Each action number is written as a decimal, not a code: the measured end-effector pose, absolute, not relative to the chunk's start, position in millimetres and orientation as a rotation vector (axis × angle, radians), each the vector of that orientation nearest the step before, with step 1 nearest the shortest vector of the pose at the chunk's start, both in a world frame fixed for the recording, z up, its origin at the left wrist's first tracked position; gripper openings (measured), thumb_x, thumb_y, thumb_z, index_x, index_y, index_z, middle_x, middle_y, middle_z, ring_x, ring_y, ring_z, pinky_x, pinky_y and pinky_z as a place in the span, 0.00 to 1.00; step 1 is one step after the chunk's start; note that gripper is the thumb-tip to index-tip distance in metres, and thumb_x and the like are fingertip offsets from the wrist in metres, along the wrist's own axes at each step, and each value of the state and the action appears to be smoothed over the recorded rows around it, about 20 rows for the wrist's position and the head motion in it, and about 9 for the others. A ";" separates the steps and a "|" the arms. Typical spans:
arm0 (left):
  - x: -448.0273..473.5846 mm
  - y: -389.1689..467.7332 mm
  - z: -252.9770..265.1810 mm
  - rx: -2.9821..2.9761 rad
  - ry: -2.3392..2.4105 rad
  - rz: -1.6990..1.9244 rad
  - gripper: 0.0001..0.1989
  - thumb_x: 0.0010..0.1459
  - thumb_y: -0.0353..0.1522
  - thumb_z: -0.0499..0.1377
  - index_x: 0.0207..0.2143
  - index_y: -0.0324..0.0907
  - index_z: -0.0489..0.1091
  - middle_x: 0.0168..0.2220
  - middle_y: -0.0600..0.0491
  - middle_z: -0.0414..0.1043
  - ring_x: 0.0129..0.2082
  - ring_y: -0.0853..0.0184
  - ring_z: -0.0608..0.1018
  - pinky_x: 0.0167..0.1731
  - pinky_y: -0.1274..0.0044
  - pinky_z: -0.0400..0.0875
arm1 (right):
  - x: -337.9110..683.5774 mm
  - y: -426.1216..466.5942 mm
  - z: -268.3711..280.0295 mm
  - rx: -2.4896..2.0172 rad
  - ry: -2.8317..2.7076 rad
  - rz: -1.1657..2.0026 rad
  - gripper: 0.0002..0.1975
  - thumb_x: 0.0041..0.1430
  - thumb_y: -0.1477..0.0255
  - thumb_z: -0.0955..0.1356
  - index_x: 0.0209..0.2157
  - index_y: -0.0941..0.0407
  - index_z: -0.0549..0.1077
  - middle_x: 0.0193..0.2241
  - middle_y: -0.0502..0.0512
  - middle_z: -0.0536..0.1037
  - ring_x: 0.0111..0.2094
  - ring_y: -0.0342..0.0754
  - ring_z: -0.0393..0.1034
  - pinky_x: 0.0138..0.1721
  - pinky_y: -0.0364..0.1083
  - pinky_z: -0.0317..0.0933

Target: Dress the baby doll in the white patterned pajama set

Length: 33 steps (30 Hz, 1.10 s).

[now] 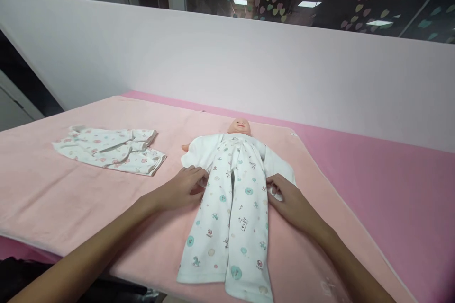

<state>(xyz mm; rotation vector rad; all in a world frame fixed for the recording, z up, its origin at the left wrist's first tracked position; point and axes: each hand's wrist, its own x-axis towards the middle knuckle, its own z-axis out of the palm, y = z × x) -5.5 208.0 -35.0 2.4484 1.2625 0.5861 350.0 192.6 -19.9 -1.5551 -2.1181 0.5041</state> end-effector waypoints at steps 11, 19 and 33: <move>-22.9 59.8 -43.3 2.193 1.308 0.615 0.16 0.63 0.41 0.63 0.51 0.51 0.69 0.48 0.51 0.74 0.46 0.57 0.73 0.44 0.70 0.71 | 264.0 55.8 -45.5 -1.019 -2.401 0.133 0.08 0.65 0.68 0.70 0.45 0.52 0.70 0.39 0.55 0.77 0.38 0.55 0.68 0.37 0.52 0.60; -14.5 42.4 -57.0 2.164 1.374 0.760 0.05 0.67 0.32 0.53 0.42 0.46 0.68 0.38 0.52 0.71 0.43 0.59 0.71 0.41 0.72 0.69 | 236.2 48.9 -61.3 -1.112 -2.344 0.028 0.05 0.66 0.77 0.63 0.38 0.53 0.69 0.32 0.53 0.75 0.34 0.53 0.65 0.36 0.51 0.51; -15.0 28.9 -26.9 2.292 1.311 0.822 0.06 0.69 0.31 0.52 0.47 0.45 0.67 0.45 0.49 0.72 0.45 0.60 0.72 0.47 0.69 0.70 | 274.2 26.1 -33.6 -1.097 -2.202 0.139 0.09 0.67 0.73 0.68 0.48 0.52 0.72 0.46 0.58 0.78 0.47 0.55 0.71 0.47 0.53 0.66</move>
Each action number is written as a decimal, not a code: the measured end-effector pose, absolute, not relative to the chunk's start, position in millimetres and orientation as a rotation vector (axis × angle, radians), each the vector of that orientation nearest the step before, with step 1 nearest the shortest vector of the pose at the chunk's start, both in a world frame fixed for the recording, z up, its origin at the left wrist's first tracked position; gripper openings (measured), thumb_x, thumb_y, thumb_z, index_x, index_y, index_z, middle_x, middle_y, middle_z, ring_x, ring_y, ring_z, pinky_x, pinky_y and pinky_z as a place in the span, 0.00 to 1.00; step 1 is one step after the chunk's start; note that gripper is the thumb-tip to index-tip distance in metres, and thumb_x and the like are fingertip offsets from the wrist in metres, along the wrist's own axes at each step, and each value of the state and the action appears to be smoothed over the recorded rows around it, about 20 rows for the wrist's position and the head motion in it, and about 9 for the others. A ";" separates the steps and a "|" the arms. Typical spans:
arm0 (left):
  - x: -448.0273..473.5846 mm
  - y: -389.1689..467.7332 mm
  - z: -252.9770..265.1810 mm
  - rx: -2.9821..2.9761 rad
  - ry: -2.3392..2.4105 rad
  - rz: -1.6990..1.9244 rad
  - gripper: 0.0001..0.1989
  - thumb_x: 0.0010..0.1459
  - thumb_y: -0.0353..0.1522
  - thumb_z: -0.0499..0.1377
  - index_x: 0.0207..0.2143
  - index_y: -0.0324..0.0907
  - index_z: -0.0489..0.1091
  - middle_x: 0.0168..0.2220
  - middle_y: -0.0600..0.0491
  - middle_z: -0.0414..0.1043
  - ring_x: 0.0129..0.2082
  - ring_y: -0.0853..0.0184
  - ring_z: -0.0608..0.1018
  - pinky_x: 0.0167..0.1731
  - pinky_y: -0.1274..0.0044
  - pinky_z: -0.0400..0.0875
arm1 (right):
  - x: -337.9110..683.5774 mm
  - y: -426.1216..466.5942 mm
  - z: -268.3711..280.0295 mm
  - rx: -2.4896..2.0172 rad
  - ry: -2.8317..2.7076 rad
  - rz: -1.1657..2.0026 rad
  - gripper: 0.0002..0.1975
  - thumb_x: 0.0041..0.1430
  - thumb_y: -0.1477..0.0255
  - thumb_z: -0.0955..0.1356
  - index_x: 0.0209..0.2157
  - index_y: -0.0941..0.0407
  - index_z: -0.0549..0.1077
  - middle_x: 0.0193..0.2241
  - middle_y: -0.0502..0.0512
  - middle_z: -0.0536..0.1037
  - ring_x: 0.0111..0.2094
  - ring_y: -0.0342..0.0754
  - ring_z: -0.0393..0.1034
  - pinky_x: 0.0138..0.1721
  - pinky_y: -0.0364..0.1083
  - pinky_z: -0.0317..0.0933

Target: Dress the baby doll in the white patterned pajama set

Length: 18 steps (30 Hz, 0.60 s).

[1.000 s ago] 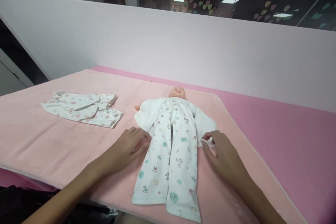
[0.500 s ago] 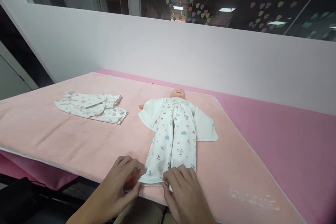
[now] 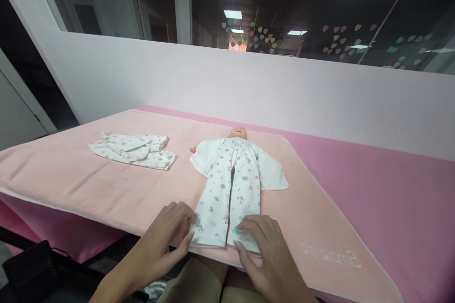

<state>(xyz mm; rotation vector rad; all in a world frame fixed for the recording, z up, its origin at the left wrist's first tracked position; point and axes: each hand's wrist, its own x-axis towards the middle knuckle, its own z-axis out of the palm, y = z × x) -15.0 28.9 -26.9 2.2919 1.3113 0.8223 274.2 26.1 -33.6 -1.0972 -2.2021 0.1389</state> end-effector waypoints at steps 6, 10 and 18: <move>31.0 93.6 -6.5 2.661 1.070 0.818 0.11 0.71 0.35 0.53 0.53 0.46 0.69 0.55 0.48 0.72 0.56 0.57 0.70 0.57 0.64 0.64 | 282.3 81.7 -2.9 -0.892 -2.491 0.079 0.12 0.71 0.68 0.66 0.53 0.52 0.73 0.54 0.58 0.77 0.59 0.54 0.68 0.65 0.59 0.60; 41.9 136.8 -6.0 2.938 1.019 0.583 0.07 0.69 0.34 0.56 0.44 0.44 0.73 0.44 0.50 0.76 0.47 0.58 0.72 0.52 0.63 0.63 | 291.0 127.7 6.3 -0.796 -2.698 -0.003 0.10 0.73 0.66 0.64 0.42 0.54 0.77 0.40 0.53 0.79 0.47 0.50 0.74 0.71 0.63 0.49; 26.8 155.2 -25.4 2.978 1.078 0.523 0.07 0.66 0.35 0.61 0.45 0.46 0.74 0.46 0.50 0.73 0.45 0.58 0.70 0.46 0.66 0.62 | 303.8 143.5 -3.7 -0.857 -2.673 0.056 0.10 0.73 0.71 0.62 0.40 0.54 0.75 0.39 0.55 0.77 0.45 0.51 0.69 0.51 0.53 0.65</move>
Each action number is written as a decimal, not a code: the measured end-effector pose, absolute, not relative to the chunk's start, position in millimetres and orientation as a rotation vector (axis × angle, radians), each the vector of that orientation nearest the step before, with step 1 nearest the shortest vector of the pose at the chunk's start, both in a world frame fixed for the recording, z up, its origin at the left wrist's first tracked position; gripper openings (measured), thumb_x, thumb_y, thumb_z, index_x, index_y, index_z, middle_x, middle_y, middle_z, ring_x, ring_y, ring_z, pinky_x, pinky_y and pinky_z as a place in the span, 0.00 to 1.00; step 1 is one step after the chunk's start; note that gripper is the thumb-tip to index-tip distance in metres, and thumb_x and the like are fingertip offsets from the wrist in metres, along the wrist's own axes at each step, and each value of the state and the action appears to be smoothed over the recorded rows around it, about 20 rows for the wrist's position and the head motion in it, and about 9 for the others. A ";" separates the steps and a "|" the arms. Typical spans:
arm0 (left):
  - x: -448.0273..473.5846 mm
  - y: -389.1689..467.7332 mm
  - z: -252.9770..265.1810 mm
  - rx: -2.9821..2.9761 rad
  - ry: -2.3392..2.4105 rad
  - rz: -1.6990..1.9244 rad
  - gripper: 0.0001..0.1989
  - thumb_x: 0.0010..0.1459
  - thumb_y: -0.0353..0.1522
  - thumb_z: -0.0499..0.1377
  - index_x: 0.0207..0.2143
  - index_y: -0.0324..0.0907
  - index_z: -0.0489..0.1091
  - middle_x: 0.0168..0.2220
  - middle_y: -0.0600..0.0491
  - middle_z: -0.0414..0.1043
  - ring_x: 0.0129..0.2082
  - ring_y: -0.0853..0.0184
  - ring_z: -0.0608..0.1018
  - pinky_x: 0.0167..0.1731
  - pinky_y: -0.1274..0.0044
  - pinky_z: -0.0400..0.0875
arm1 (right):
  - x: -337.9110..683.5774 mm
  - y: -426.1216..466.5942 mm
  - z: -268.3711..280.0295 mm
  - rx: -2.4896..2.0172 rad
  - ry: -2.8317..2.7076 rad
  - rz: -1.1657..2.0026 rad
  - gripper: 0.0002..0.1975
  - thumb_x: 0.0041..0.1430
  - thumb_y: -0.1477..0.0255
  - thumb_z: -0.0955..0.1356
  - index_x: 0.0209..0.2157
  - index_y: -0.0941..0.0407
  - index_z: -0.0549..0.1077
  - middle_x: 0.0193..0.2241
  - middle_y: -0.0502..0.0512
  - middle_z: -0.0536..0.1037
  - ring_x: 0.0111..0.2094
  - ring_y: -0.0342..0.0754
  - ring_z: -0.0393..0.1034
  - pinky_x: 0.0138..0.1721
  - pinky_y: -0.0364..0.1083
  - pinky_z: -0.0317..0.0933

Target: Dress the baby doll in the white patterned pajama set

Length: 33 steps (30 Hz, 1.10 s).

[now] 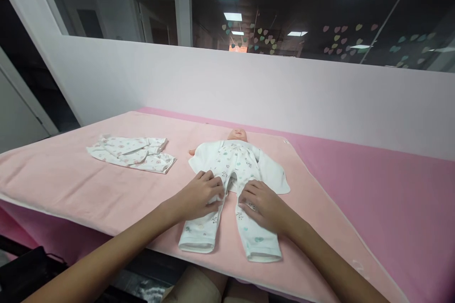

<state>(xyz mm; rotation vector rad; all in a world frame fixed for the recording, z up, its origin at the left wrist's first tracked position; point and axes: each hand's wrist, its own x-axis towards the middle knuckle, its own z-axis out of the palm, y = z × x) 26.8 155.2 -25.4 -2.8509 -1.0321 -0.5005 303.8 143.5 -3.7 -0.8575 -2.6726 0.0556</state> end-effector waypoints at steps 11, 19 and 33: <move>45.3 145.5 -30.1 -2.724 -1.133 -0.350 0.13 0.65 0.38 0.59 0.49 0.44 0.76 0.47 0.44 0.70 0.48 0.52 0.69 0.45 0.61 0.62 | 275.3 142.4 -26.8 -1.153 -2.725 -0.479 0.04 0.65 0.72 0.69 0.36 0.56 0.75 0.40 0.61 0.73 0.46 0.58 0.65 0.50 0.58 0.63; 71.3 159.1 -38.5 -2.581 -1.257 -0.255 0.07 0.65 0.28 0.55 0.38 0.39 0.73 0.41 0.41 0.71 0.42 0.53 0.70 0.42 0.62 0.61 | 250.5 144.7 -32.4 -1.359 -2.651 -0.794 0.08 0.68 0.71 0.66 0.35 0.57 0.74 0.36 0.63 0.72 0.41 0.60 0.61 0.44 0.58 0.59; 62.7 156.1 -42.2 -2.823 -1.419 -0.924 0.05 0.66 0.34 0.59 0.43 0.44 0.66 0.42 0.53 0.74 0.45 0.59 0.72 0.46 0.65 0.57 | 255.4 150.9 -22.3 -1.363 -2.633 -0.593 0.05 0.64 0.71 0.68 0.36 0.57 0.75 0.40 0.62 0.73 0.43 0.58 0.62 0.43 0.56 0.54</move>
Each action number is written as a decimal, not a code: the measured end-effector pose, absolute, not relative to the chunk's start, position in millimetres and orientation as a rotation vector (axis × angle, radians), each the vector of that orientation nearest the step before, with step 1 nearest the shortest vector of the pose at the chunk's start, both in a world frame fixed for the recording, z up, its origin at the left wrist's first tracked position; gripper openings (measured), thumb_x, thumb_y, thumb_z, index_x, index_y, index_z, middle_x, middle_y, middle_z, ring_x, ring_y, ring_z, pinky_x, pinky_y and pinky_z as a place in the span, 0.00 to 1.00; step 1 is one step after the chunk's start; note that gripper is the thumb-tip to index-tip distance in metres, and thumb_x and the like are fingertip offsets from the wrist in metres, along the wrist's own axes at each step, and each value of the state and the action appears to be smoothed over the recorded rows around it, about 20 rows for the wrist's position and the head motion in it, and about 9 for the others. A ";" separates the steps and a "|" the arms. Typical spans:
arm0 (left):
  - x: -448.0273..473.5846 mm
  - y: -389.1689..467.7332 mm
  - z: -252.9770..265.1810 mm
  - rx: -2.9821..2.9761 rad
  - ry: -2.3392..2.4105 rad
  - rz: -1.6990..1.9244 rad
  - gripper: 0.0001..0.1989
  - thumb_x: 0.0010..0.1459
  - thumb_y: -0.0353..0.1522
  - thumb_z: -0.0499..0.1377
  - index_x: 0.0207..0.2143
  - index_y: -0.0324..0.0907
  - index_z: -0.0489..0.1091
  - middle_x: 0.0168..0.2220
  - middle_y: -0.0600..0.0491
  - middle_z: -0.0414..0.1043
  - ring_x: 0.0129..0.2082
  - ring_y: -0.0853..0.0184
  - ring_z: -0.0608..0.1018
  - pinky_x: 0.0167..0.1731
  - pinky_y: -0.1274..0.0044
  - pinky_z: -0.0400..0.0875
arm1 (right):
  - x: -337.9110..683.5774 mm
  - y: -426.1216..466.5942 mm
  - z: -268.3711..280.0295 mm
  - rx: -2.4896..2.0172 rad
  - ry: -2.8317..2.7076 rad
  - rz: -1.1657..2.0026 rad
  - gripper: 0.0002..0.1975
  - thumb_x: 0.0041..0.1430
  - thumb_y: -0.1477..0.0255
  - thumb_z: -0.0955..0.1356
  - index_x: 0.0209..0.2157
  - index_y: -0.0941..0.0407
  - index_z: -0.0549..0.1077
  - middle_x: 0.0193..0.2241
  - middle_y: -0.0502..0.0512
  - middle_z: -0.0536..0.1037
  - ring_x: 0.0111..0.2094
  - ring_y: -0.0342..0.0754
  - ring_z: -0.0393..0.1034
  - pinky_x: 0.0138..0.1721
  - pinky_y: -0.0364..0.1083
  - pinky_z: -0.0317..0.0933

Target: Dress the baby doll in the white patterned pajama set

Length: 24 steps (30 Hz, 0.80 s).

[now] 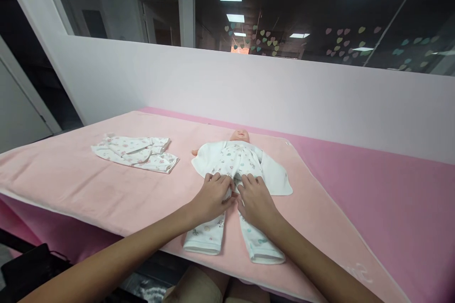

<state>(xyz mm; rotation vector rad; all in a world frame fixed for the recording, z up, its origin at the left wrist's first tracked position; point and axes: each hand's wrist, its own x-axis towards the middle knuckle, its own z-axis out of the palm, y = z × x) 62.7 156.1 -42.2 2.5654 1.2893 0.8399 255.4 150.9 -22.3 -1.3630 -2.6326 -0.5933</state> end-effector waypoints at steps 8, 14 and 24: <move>44.1 159.4 -38.3 2.419 1.117 0.868 0.11 0.61 0.31 0.60 0.46 0.46 0.67 0.40 0.55 0.72 0.42 0.61 0.73 0.47 0.67 0.61 | 253.4 158.9 -8.2 -1.327 -2.726 -0.410 0.04 0.55 0.72 0.71 0.31 0.57 0.73 0.40 0.63 0.74 0.44 0.58 0.64 0.45 0.56 0.56; 13.2 185.2 -43.5 2.244 1.321 1.124 0.10 0.67 0.38 0.56 0.47 0.45 0.67 0.45 0.51 0.73 0.41 0.61 0.73 0.44 0.68 0.65 | 252.6 158.9 -10.9 -1.313 -2.550 -0.088 0.07 0.67 0.70 0.67 0.32 0.55 0.71 0.38 0.57 0.75 0.42 0.54 0.67 0.49 0.56 0.57; -38.4 227.3 -60.8 2.102 2.051 0.721 0.20 0.62 0.52 0.56 0.31 0.44 0.66 0.31 0.46 0.75 0.41 0.50 0.75 0.38 0.66 0.62 | 353.6 180.9 -13.4 -1.859 -1.740 0.117 0.21 0.66 0.49 0.64 0.44 0.53 0.70 0.41 0.58 0.77 0.42 0.57 0.73 0.42 0.53 0.64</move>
